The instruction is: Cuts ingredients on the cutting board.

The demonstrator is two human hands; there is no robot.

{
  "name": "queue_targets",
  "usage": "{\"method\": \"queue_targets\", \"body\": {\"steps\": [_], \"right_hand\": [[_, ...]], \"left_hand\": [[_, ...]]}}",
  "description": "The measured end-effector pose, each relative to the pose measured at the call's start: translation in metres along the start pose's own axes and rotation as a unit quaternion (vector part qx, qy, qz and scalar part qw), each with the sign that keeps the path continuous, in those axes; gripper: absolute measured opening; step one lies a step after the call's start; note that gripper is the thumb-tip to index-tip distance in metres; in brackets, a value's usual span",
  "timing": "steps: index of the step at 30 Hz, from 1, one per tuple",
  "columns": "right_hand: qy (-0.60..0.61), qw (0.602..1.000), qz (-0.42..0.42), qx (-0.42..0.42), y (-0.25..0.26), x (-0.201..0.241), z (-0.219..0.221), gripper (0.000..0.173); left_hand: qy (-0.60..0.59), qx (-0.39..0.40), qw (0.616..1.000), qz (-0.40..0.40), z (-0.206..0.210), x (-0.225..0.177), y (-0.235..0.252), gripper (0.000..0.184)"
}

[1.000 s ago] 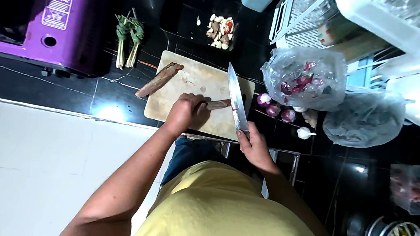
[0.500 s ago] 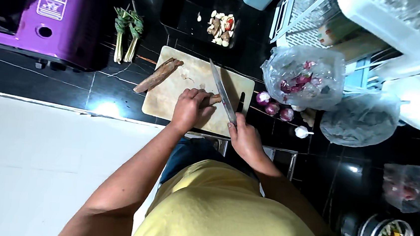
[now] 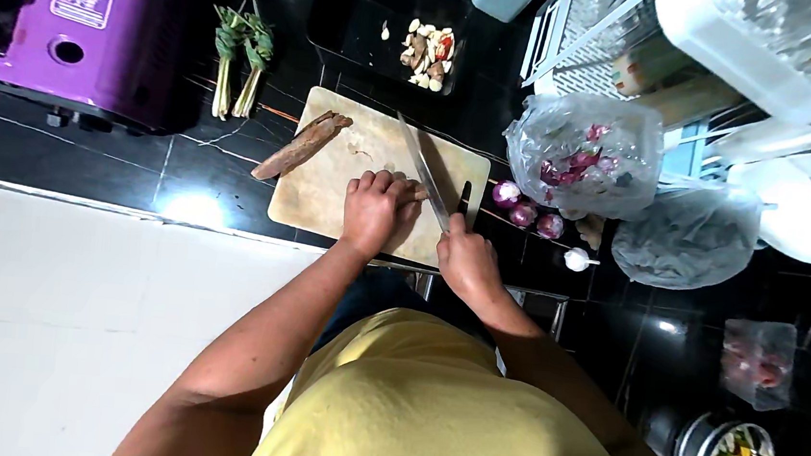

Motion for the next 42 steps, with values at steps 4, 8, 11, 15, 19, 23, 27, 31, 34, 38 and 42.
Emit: {"method": "queue_targets", "body": {"steps": [4,8,11,15,19,23,27,31,34,38,42], "right_hand": [[0.030,0.999,-0.003,-0.039,-0.004,-0.007,-0.002,0.041],[0.026,1.000,-0.004,-0.018,-0.002,-0.008,0.003,0.042],[-0.004,0.999,0.008,0.030,0.001,-0.004,0.003,0.041],[-0.041,0.998,0.003,0.039,0.000,-0.001,0.005,0.037],[-0.051,0.998,0.000,0.036,0.002,-0.001,0.002,0.035],[-0.065,0.996,0.003,0.064,0.007,0.000,-0.003,0.033],[-0.083,0.990,0.013,0.111,0.017,0.006,-0.012,0.033],[-0.078,0.990,0.011,0.119,0.036,0.019,-0.015,0.031],[-0.068,0.992,-0.006,0.104,0.052,0.027,-0.008,0.029],[-0.051,0.996,-0.017,0.077,0.058,0.029,-0.001,0.031],[-0.025,0.997,-0.026,0.069,0.055,0.020,-0.007,0.030]], "left_hand": [[-0.006,0.019,1.000,-0.007,-0.001,-0.001,0.004,0.038],[0.008,0.013,1.000,0.000,0.003,-0.003,0.005,0.042],[0.000,-0.001,1.000,0.010,0.008,-0.003,0.004,0.039],[0.002,-0.028,0.999,0.025,0.013,0.000,0.001,0.038],[-0.001,-0.048,0.998,0.031,0.016,0.002,0.000,0.035],[-0.004,-0.071,0.997,0.044,0.019,0.004,-0.001,0.035],[-0.021,-0.076,0.995,0.066,0.022,0.007,-0.001,0.032],[-0.035,-0.064,0.994,0.078,0.022,0.008,0.000,0.029],[-0.043,-0.065,0.994,0.082,0.022,0.009,0.000,0.030],[-0.039,-0.071,0.994,0.078,0.022,0.009,0.001,0.032],[-0.046,-0.075,0.994,0.058,0.021,0.008,0.001,0.032]]}}
Point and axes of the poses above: each hand's wrist, its own y-axis towards the middle knuckle, its own z-axis out of the palm, x = y × z, the point moved 2 cm from there along y, towards the middle knuckle, and after that the axes turned 15 degrees about -x, right-handed, at the moved point
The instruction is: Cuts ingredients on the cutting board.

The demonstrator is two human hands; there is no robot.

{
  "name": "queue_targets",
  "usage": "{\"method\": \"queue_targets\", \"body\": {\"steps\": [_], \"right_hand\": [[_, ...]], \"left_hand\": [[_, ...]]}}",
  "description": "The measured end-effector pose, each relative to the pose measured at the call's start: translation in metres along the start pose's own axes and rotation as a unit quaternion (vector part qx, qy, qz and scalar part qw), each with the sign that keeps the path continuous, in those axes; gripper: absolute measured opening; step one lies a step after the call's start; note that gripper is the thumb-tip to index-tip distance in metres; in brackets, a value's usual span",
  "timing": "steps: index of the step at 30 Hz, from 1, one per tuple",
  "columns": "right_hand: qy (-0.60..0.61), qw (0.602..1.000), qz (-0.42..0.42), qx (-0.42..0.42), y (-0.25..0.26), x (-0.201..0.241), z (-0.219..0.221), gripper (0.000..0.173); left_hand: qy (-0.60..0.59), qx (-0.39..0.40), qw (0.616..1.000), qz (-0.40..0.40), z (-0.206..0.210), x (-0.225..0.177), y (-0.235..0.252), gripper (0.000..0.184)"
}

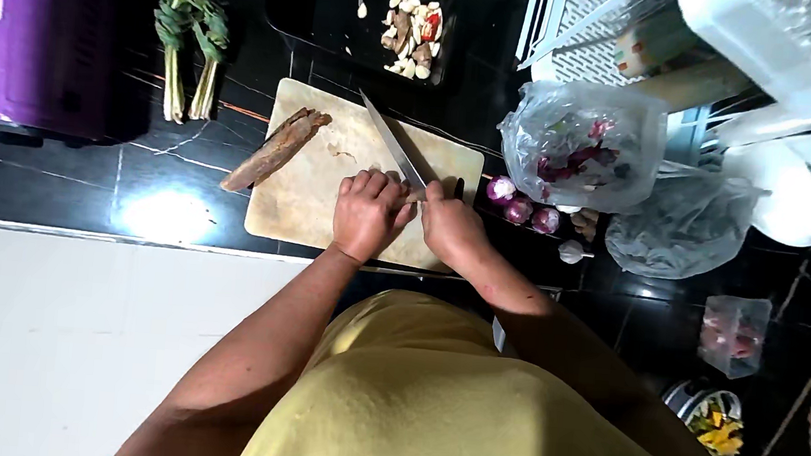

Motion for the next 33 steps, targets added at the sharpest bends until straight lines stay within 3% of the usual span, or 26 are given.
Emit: {"method": "queue_targets", "body": {"steps": [5,11,16,20,25,33], "right_hand": [[0.041,0.998,0.011,-0.039,-0.035,-0.027,-0.011,0.026],[0.070,0.997,0.009,-0.019,-0.065,-0.048,-0.007,0.031],[0.053,0.998,0.027,0.005,-0.061,-0.036,0.002,0.029],[0.036,0.998,0.031,-0.028,-0.058,-0.027,0.006,0.028],[0.006,0.999,0.034,-0.040,-0.053,-0.017,0.009,0.029],[-0.050,0.996,0.061,0.033,-0.040,0.000,0.006,0.031]], "left_hand": [[-0.035,0.050,0.998,-0.010,-0.011,0.002,0.002,0.044],[-0.117,0.163,0.974,-0.102,-0.037,-0.003,0.022,0.030],[-0.045,0.125,0.989,-0.071,-0.030,0.005,0.024,0.027],[-0.032,0.086,0.995,-0.025,-0.023,0.005,0.013,0.048],[-0.001,0.046,0.999,-0.003,-0.014,0.005,0.008,0.030],[0.014,-0.001,0.999,0.041,-0.005,0.010,0.002,0.030]]}}
Point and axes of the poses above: each hand's wrist, its own y-axis towards the middle knuckle, its own z-axis out of the palm, x = y × z, the point moved 2 cm from there along y, towards the middle knuckle, and after that the axes turned 15 degrees about -x, right-handed, at the moved point
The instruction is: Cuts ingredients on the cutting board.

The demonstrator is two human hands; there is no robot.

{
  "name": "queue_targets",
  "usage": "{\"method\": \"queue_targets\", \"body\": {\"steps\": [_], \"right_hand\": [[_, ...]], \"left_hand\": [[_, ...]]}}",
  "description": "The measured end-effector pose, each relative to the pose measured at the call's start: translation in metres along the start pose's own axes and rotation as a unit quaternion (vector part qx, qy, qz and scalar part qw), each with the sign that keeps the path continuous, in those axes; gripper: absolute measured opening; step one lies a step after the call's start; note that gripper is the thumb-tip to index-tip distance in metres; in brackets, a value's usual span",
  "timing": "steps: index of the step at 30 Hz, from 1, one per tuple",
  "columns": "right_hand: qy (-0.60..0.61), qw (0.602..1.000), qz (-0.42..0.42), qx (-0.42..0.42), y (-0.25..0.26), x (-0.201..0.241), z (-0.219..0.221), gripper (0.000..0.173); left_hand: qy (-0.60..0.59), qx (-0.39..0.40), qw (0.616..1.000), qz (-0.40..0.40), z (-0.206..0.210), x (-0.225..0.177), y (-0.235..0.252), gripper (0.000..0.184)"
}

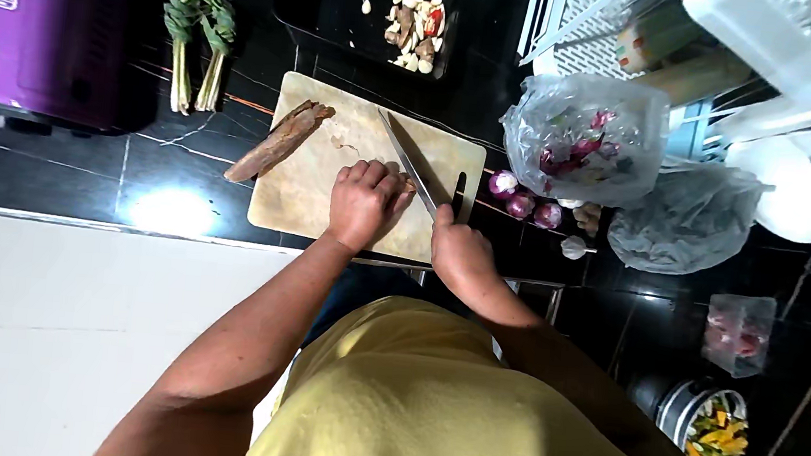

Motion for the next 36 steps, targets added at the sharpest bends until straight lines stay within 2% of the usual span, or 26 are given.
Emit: {"method": "queue_targets", "body": {"steps": [5,11,16,21,25,28,31,34,36], "right_hand": [[-0.015,1.000,-0.002,0.028,0.007,0.006,-0.006,0.037],[0.000,0.999,-0.008,0.042,0.024,0.012,0.000,0.035],[0.042,0.998,-0.036,-0.040,0.035,0.007,0.020,0.034],[0.015,0.999,-0.033,0.002,0.026,0.010,-0.014,0.033],[0.058,0.994,-0.053,-0.075,0.042,0.005,0.024,0.032],[0.066,0.993,-0.063,-0.072,0.046,0.002,0.021,0.034],[0.100,0.991,-0.068,-0.064,0.038,-0.001,0.010,0.031],[0.101,0.991,-0.073,-0.043,0.028,-0.008,0.010,0.029],[0.125,0.988,-0.073,-0.061,0.024,-0.012,0.015,0.027]], "left_hand": [[-0.010,-0.008,1.000,0.010,0.002,0.000,-0.001,0.028],[-0.025,-0.003,1.000,0.017,0.002,-0.001,0.000,0.026],[-0.014,0.002,1.000,-0.002,0.002,-0.001,0.006,0.025],[0.010,0.002,1.000,-0.013,0.002,-0.003,0.008,0.023],[0.011,0.013,1.000,-0.017,0.003,-0.001,0.008,0.023],[0.014,0.015,1.000,-0.017,0.003,0.000,0.011,0.025],[-0.006,0.062,0.997,-0.040,-0.008,-0.002,0.018,0.027],[-0.043,0.139,0.983,-0.112,-0.021,-0.006,0.017,0.036],[-0.053,0.170,0.973,-0.148,-0.028,-0.007,0.021,0.035]]}}
Point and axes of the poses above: each hand's wrist, its own y-axis towards the middle knuckle, its own z-axis out of the palm, x = y × z, the point moved 2 cm from there along y, towards the middle knuckle, and after that the axes turned 15 degrees about -x, right-handed, at the moved point
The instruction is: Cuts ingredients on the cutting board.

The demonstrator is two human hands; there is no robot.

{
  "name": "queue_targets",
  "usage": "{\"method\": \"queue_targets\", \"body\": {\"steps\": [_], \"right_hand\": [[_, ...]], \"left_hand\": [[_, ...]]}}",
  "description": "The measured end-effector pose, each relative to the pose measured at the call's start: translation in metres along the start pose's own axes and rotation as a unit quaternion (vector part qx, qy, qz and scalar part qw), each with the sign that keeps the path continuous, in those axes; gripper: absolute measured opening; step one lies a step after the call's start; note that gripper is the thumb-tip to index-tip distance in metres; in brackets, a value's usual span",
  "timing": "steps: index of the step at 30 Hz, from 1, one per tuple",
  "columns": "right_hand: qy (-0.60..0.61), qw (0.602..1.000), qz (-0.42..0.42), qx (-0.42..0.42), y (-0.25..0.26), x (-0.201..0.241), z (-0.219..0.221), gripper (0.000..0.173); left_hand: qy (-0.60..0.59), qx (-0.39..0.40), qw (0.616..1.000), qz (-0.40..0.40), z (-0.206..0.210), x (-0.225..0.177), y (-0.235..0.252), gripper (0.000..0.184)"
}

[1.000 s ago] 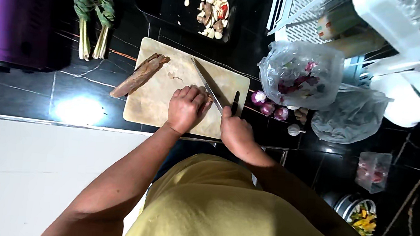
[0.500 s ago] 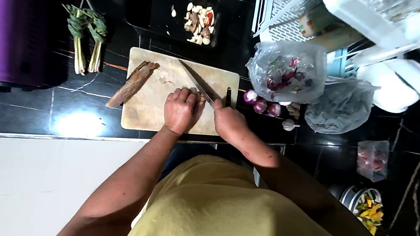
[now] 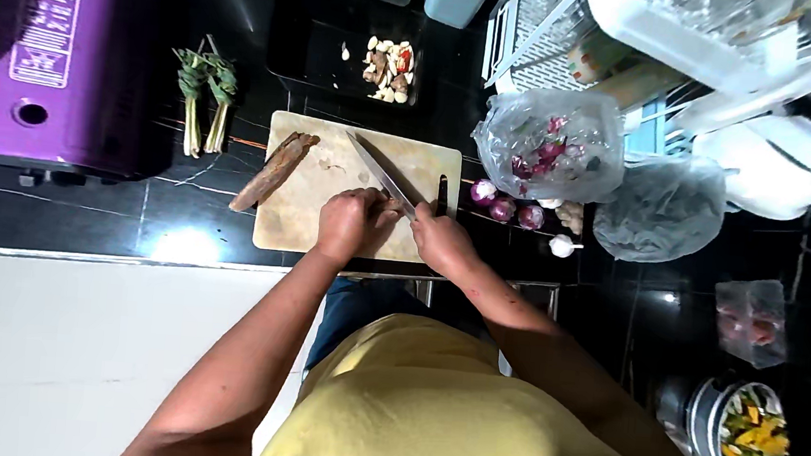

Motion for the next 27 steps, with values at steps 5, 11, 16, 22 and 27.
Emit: {"method": "queue_targets", "body": {"steps": [5,11,16,22,27], "right_hand": [[0.083,0.984,0.025,-0.155,-0.005,-0.026,-0.002,0.031],[0.032,0.979,0.099,-0.177,0.002,-0.081,-0.003,0.050],[-0.029,0.988,0.131,-0.072,-0.004,-0.076,-0.038,0.054],[0.056,0.957,-0.002,-0.286,-0.017,-0.037,-0.214,0.039],[0.050,0.880,-0.133,-0.452,0.067,0.006,-0.336,0.036]], "left_hand": [[0.011,-0.076,0.997,0.029,-0.002,0.006,0.001,0.032],[0.015,-0.136,0.987,0.084,0.010,0.031,-0.007,0.049],[0.007,-0.178,0.979,0.101,0.008,0.025,-0.009,0.047],[0.001,-0.211,0.971,0.110,0.009,0.023,-0.008,0.048],[0.010,-0.214,0.972,0.098,0.011,0.026,-0.009,0.049]]}}
Point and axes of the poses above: each hand's wrist, its own y-axis towards the middle knuckle, its own z-axis out of the palm, x = y × z, the point moved 2 cm from there along y, towards the middle knuckle, and after that the axes turned 15 degrees about -x, right-handed, at the moved point
